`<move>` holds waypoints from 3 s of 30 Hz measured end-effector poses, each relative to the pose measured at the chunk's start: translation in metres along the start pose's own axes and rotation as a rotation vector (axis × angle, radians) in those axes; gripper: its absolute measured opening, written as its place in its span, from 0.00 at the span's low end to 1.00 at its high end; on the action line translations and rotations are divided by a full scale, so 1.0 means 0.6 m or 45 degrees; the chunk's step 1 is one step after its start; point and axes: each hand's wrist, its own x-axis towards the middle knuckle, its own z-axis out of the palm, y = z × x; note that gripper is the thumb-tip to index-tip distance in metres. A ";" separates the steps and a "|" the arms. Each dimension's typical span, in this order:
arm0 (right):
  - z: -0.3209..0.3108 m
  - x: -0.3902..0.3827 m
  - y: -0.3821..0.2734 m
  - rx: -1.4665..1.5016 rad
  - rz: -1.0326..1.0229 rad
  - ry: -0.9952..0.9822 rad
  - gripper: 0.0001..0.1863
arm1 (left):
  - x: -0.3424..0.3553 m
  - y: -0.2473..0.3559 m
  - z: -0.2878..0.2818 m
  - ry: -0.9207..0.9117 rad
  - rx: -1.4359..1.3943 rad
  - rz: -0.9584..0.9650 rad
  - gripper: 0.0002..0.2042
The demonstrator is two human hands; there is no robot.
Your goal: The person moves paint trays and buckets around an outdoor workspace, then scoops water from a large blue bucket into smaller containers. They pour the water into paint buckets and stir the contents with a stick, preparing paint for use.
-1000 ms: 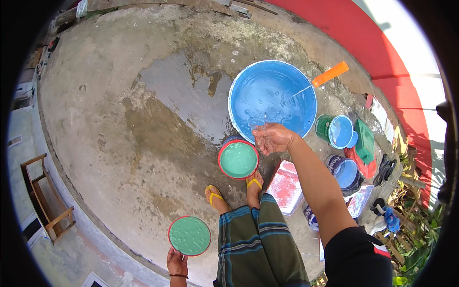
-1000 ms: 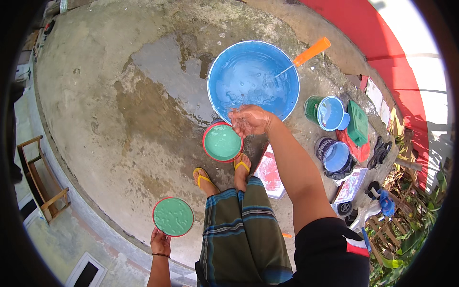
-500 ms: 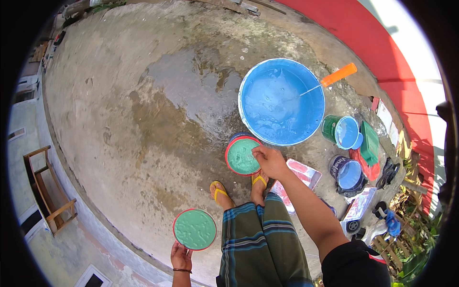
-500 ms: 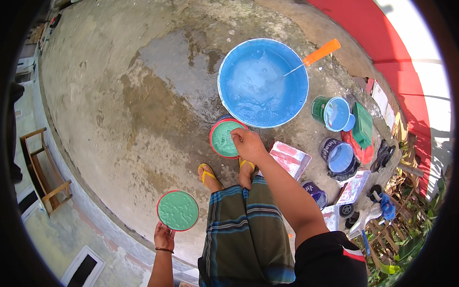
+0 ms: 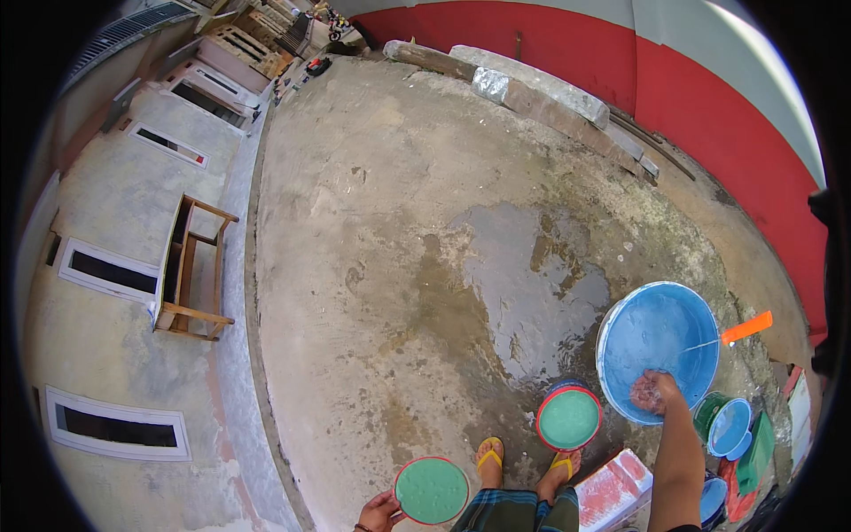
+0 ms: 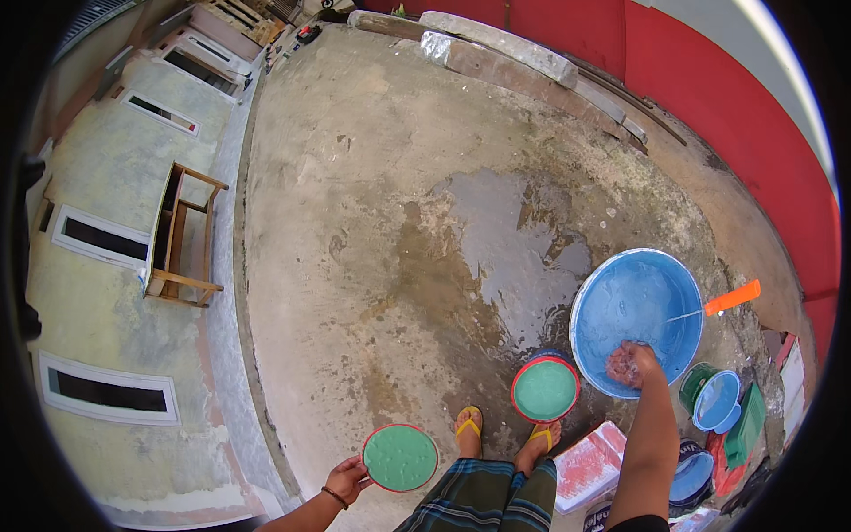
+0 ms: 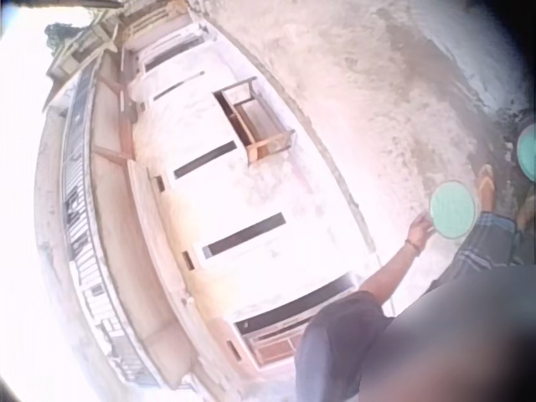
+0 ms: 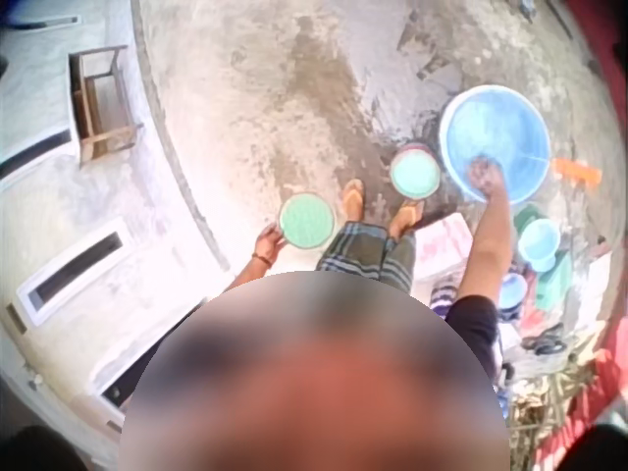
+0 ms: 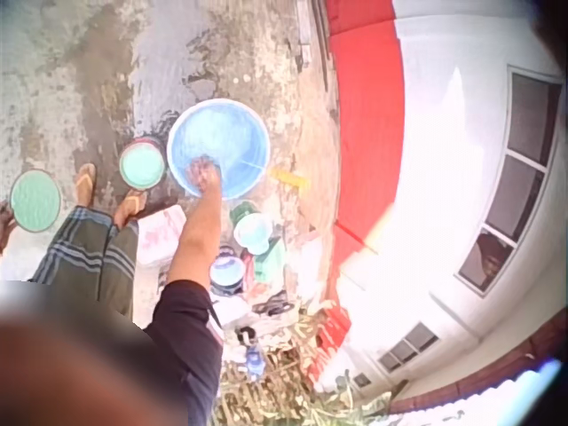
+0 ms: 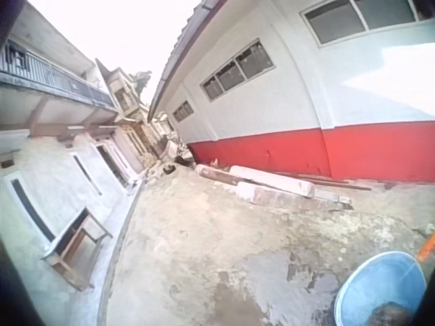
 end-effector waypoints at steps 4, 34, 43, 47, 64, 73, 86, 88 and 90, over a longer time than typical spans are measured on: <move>0.060 -0.090 -0.015 0.048 0.040 -0.630 0.16 | -0.003 0.005 -0.006 -0.023 -0.042 0.011 0.14; -0.002 0.053 0.022 -1.653 -0.902 0.752 0.13 | -0.005 -0.008 0.023 -0.022 -0.022 -0.019 0.17; 0.053 -0.066 -0.029 -0.012 0.023 -0.650 0.17 | -0.016 0.007 0.023 -0.019 0.025 -0.026 0.18; 0.133 -0.142 0.007 -0.056 0.028 -0.747 0.17 | -0.020 0.016 0.040 -0.009 0.036 -0.025 0.18; 0.188 -0.197 0.166 -1.071 -0.932 0.389 0.12 | -0.009 0.022 0.050 -0.057 -0.043 -0.021 0.18; 0.026 0.013 0.009 -1.409 -0.583 0.913 0.17 | 0.011 0.001 0.036 -0.100 -0.084 -0.005 0.20; 0.137 -0.134 0.052 -0.040 -0.030 -0.977 0.18 | 0.002 0.058 0.004 -0.089 0.108 0.067 0.23; 0.153 -0.133 0.100 -0.109 -0.016 -0.851 0.16 | 0.001 0.070 0.018 -0.139 0.122 0.105 0.23; 0.187 -0.123 0.148 -0.251 -0.045 -0.563 0.13 | 0.001 0.081 0.033 -0.211 0.129 0.142 0.24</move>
